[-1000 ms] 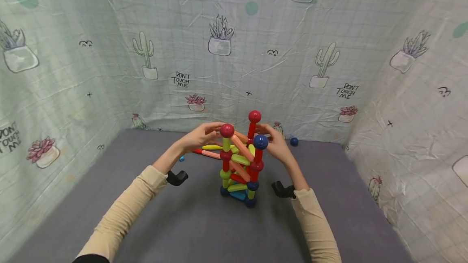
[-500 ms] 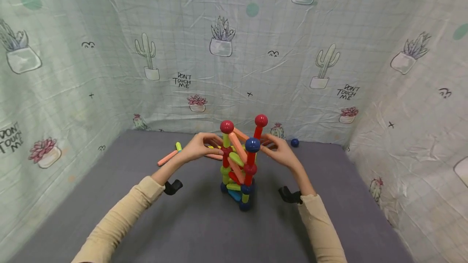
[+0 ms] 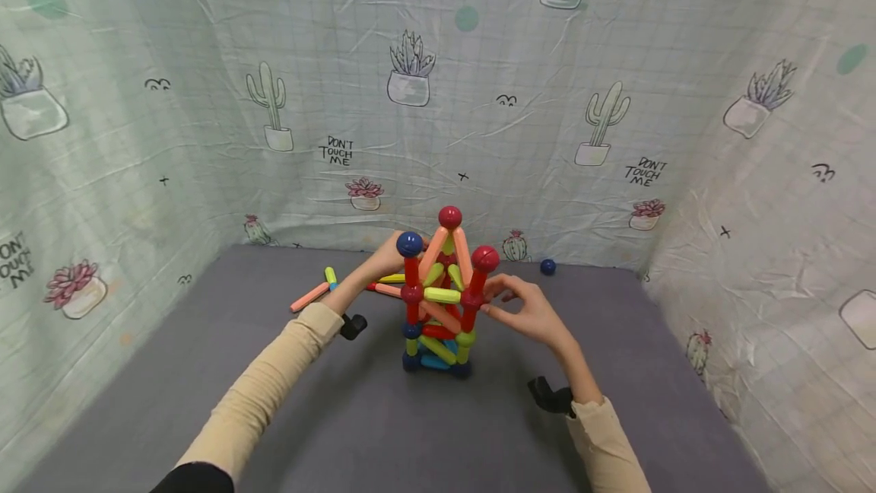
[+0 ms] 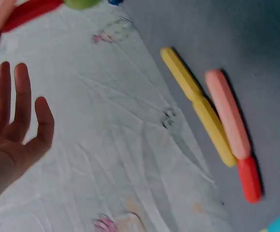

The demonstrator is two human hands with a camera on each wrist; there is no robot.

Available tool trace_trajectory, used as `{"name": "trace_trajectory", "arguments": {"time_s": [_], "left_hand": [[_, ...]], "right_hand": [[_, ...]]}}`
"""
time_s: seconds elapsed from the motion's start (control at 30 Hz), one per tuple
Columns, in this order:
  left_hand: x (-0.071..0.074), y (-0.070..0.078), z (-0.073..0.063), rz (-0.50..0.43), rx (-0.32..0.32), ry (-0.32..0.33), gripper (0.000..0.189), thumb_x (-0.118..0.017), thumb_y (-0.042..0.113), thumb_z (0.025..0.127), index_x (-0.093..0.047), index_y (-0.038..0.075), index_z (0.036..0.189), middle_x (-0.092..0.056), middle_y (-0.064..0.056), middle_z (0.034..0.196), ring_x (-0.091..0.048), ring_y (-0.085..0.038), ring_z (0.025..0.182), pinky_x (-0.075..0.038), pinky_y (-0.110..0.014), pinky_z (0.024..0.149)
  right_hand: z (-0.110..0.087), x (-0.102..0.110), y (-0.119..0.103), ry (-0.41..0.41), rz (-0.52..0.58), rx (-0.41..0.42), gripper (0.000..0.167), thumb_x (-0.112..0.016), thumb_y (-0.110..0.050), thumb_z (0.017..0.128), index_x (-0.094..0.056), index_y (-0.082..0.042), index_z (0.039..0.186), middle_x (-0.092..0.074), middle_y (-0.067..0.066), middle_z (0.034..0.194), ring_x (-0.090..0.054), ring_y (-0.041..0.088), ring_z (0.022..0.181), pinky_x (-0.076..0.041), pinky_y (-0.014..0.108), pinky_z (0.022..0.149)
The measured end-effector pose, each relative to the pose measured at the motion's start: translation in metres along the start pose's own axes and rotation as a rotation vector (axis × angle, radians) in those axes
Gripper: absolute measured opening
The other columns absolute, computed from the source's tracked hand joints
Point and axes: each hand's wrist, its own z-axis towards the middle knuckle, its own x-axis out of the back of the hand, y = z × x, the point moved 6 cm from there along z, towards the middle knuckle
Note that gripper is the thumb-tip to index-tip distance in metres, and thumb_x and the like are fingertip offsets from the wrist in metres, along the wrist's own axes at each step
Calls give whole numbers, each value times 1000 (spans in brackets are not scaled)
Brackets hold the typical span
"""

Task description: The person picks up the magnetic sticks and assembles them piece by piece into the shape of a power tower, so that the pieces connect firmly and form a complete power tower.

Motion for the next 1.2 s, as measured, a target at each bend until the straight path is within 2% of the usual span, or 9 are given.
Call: {"name": "trace_trajectory", "arguments": {"time_s": [0.03, 0.1, 0.23, 0.3, 0.47, 0.73, 0.97, 1.07, 1.2], "left_hand": [[0, -11, 3, -12, -52, -14, 10, -59, 16, 85, -60, 7, 80, -53, -6, 67, -47, -18, 59, -37, -31, 58], [2, -23, -3, 15, -40, -42, 11, -59, 23, 85, -64, 13, 87, -62, -1, 76, -56, -13, 66, -44, -27, 63], [11, -67, -20, 198, 104, -18, 24, -61, 28, 84, -66, 12, 101, -66, -5, 100, -62, -19, 88, -49, -33, 75], [14, -69, -39, 412, 201, 2, 22, -61, 18, 84, -66, 7, 102, -65, -12, 103, -61, -26, 91, -48, -40, 77], [4, -82, -60, 846, 158, -4, 22, -57, 21, 86, -65, 11, 105, -58, -14, 105, -54, -33, 94, -43, -52, 79], [-12, -74, -67, 1177, 103, -64, 24, -53, 18, 89, -61, 23, 110, -60, -15, 95, -55, -30, 84, -45, -47, 78], [-8, -74, -74, 1135, 134, -54, 37, -46, 10, 91, -52, 27, 123, -64, -14, 103, -59, -31, 87, -45, -49, 77], [6, -60, -81, 1063, 89, 47, 30, -49, 10, 90, -55, 23, 117, -61, -13, 99, -56, -31, 83, -45, -47, 73], [36, -20, -97, 1006, -64, 271, 16, -58, 15, 85, -58, 21, 99, -55, -8, 91, -52, -26, 81, -39, -40, 69]], "right_hand": [[-1, 0, -2, 5, -18, 6, 22, -63, 5, 77, -56, 2, 98, -62, 13, 87, -57, 17, 81, -46, 25, 72], [-2, 2, -3, 19, -31, 14, 24, -63, 5, 77, -57, 1, 100, -63, 14, 90, -58, 21, 82, -47, 26, 72], [-4, 6, 11, 56, -31, -2, 28, -61, 3, 79, -58, -2, 106, -64, 13, 96, -59, 20, 86, -47, 30, 73], [-4, 7, 20, 74, -40, -18, 28, -61, 2, 80, -58, -4, 108, -64, 11, 98, -58, 17, 87, -48, 30, 73], [-2, 10, 32, 106, -63, -30, 24, -60, -4, 83, -58, -8, 107, -64, 7, 97, -56, 7, 88, -48, 28, 75], [-1, 19, 27, 180, -65, -6, 27, -59, -5, 84, -56, -5, 110, -63, 9, 92, -55, 4, 85, -48, 25, 73], [6, 29, -4, 232, -32, 75, 45, -60, 10, 78, -47, 4, 120, -59, 14, 96, -54, 1, 88, -46, 16, 72], [8, 33, -26, 247, 6, 119, 51, -59, 16, 73, -44, 9, 121, -57, 12, 100, -50, -4, 93, -45, 14, 72], [9, 37, -47, 268, 26, 147, 54, -59, 19, 69, -43, 11, 120, -56, 17, 100, -49, -4, 96, -41, 10, 74]]}}
